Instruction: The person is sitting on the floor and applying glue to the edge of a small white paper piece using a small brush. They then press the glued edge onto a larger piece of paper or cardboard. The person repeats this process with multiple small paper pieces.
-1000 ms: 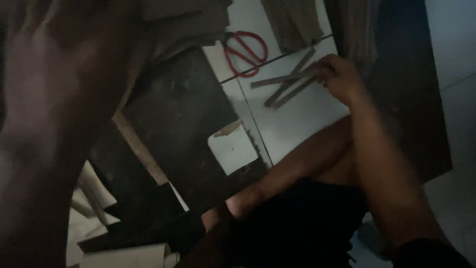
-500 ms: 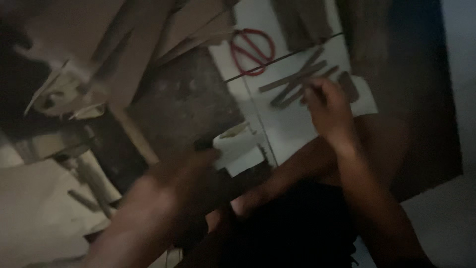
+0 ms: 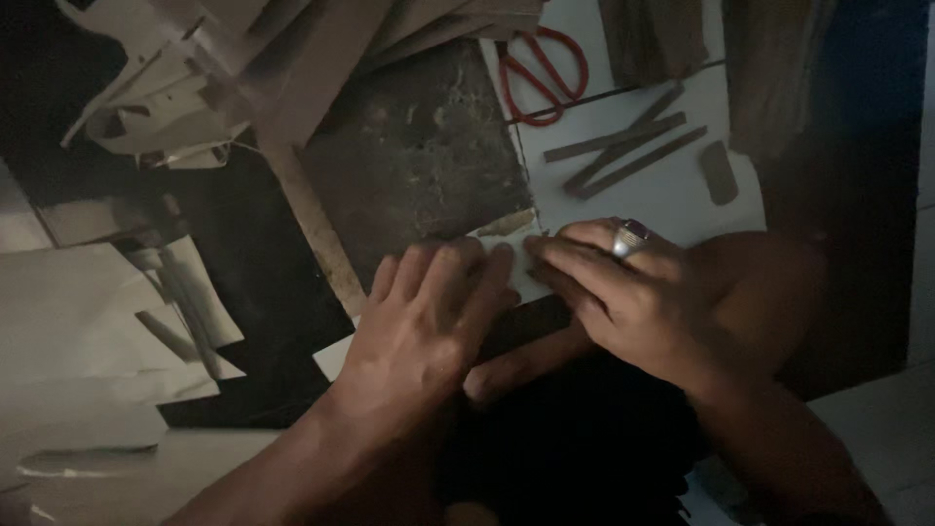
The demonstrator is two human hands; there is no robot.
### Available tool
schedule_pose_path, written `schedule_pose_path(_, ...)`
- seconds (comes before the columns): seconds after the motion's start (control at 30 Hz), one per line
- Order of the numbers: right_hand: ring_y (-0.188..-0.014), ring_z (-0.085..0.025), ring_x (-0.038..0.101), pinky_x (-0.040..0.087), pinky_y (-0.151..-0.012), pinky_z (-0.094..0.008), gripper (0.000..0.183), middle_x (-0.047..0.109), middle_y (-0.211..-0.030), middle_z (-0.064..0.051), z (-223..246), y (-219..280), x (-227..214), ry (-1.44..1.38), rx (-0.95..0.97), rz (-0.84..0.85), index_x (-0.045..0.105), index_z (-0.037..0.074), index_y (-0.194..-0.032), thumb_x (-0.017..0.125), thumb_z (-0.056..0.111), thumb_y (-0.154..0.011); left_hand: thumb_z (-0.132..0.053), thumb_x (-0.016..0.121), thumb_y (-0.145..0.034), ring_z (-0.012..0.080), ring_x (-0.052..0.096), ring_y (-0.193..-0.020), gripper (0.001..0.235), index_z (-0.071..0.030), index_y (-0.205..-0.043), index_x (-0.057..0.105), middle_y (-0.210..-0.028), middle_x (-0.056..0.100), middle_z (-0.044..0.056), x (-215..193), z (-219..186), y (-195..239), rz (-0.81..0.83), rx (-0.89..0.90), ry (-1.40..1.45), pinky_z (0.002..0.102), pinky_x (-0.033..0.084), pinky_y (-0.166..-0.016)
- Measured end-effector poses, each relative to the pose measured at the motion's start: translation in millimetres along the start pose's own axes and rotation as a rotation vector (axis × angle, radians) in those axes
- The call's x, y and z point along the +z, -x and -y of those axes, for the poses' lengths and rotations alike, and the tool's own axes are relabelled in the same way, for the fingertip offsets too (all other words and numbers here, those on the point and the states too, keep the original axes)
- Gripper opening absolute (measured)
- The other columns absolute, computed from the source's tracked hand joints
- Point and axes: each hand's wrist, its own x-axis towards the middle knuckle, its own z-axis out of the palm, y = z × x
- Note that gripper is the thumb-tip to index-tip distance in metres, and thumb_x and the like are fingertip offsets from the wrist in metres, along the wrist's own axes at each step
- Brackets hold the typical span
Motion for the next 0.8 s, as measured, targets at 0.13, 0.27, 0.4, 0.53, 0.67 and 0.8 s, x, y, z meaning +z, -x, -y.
schedule_pose_path(0.13,-0.090,-0.020,0.073,0.060,-0.075,-0.031,0.034,0.075,-0.105,-0.009,-8.2,2.0,-2.5,-0.048,-0.007,0.023,0.076,0.003,-0.119,0.074,-0.007,-0.086,-0.010,0.072,-0.079,0.0299,0.061,-0.104,0.052,-0.004,-0.131,0.067,-0.117,0.060,0.016,4.2,5.3,4.7,-0.034,0.001,0.071,0.043,0.049,-0.084)
schedule_pose_path(0.27,-0.087,-0.018,0.072,0.060,-0.071,-0.029,0.030,0.074,-0.105,-0.010,-16.5,5.4,-1.9,-0.074,-0.018,0.041,0.076,0.002,-0.115,0.076,-0.004,-0.085,-0.007,0.073,-0.089,0.0230,0.061,-0.100,0.035,-0.006,-0.124,0.073,-0.115,0.063,0.009,7.2,8.6,0.9,-0.052,-0.071,0.199,0.040,0.049,-0.081)
schedule_pose_path(0.4,-0.081,-0.014,0.071,0.058,-0.064,-0.026,0.023,0.075,-0.103,-0.007,-21.8,7.0,1.3,-0.078,-0.012,0.059,0.076,0.004,-0.110,0.076,-0.001,-0.087,-0.006,0.072,-0.088,0.0216,0.062,-0.098,0.032,-0.009,-0.120,0.075,-0.114,0.064,0.007,9.8,10.8,-2.1,-0.014,-0.086,0.228,0.038,0.048,-0.080)
schedule_pose_path(0.53,-0.082,-0.013,0.070,0.058,-0.070,-0.029,0.018,0.072,-0.095,-0.001,-26.4,11.5,4.3,0.017,-0.112,-0.021,0.078,0.010,-0.108,0.071,-0.001,-0.094,-0.005,0.071,-0.080,0.0236,0.062,-0.107,0.043,-0.008,-0.122,0.074,-0.118,0.065,0.006,8.7,12.7,-1.8,-0.055,-0.007,0.158,0.038,0.048,-0.084)
schedule_pose_path(0.67,-0.078,-0.016,0.069,0.057,-0.066,-0.031,0.014,0.072,-0.094,-0.002,-31.1,21.4,8.5,0.188,-0.206,-0.046,0.079,0.010,-0.110,0.074,0.008,-0.097,-0.009,0.072,-0.079,0.0251,0.062,-0.106,0.046,-0.004,-0.125,0.072,-0.117,0.064,0.008,6.7,13.7,0.2,-0.021,0.091,0.057,0.041,0.050,-0.084)
schedule_pose_path(0.8,-0.093,-0.023,0.069,0.057,-0.077,-0.033,0.030,0.069,-0.107,-0.014,-38.9,27.8,8.1,-0.130,-0.071,0.039,0.066,0.001,-0.123,0.061,-0.002,-0.094,-0.010,0.073,-0.083,0.0243,0.062,-0.105,0.043,-0.004,-0.125,0.071,-0.118,0.064,0.011,8.6,13.5,-2.1,0.015,0.129,0.009,0.039,0.053,-0.083)
